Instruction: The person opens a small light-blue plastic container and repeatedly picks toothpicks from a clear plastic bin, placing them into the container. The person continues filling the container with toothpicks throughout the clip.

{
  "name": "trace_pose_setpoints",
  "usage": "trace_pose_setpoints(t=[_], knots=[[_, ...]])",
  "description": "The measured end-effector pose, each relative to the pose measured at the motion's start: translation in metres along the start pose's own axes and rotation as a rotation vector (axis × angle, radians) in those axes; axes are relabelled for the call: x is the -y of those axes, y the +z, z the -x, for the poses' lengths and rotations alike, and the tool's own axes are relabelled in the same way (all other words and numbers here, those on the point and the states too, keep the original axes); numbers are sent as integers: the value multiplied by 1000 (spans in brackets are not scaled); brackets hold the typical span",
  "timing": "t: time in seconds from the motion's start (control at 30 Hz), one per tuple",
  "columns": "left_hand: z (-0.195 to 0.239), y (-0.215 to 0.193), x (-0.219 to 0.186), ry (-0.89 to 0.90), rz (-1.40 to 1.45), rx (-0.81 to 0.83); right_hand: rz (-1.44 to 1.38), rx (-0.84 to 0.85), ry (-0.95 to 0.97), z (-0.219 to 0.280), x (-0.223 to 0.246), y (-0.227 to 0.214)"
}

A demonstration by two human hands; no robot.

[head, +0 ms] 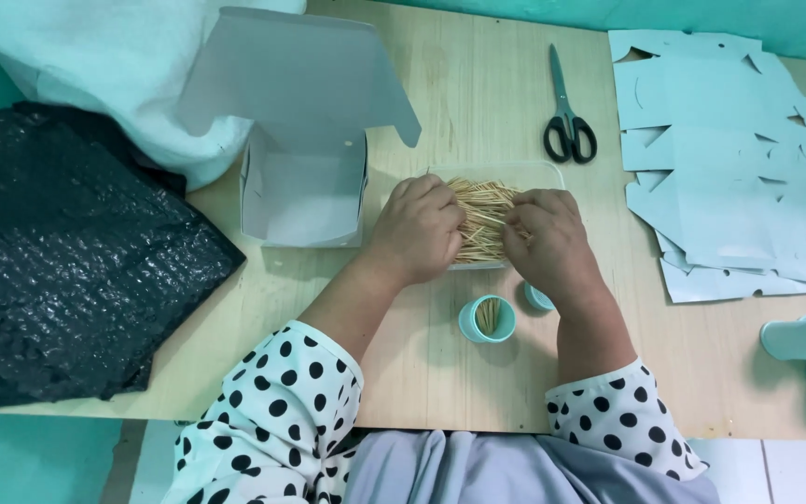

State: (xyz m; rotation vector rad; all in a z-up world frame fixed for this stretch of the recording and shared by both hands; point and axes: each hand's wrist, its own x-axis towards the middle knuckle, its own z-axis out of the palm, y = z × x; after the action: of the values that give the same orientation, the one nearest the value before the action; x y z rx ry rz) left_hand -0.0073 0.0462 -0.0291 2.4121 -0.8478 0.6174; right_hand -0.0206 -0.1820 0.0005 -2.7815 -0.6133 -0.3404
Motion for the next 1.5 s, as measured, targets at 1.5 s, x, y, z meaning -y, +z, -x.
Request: trace_pose_setpoints(t=[1.5], knots=[[-43, 23, -49, -694, 1547, -352, -864, -263, -208, 2, -13, -15]])
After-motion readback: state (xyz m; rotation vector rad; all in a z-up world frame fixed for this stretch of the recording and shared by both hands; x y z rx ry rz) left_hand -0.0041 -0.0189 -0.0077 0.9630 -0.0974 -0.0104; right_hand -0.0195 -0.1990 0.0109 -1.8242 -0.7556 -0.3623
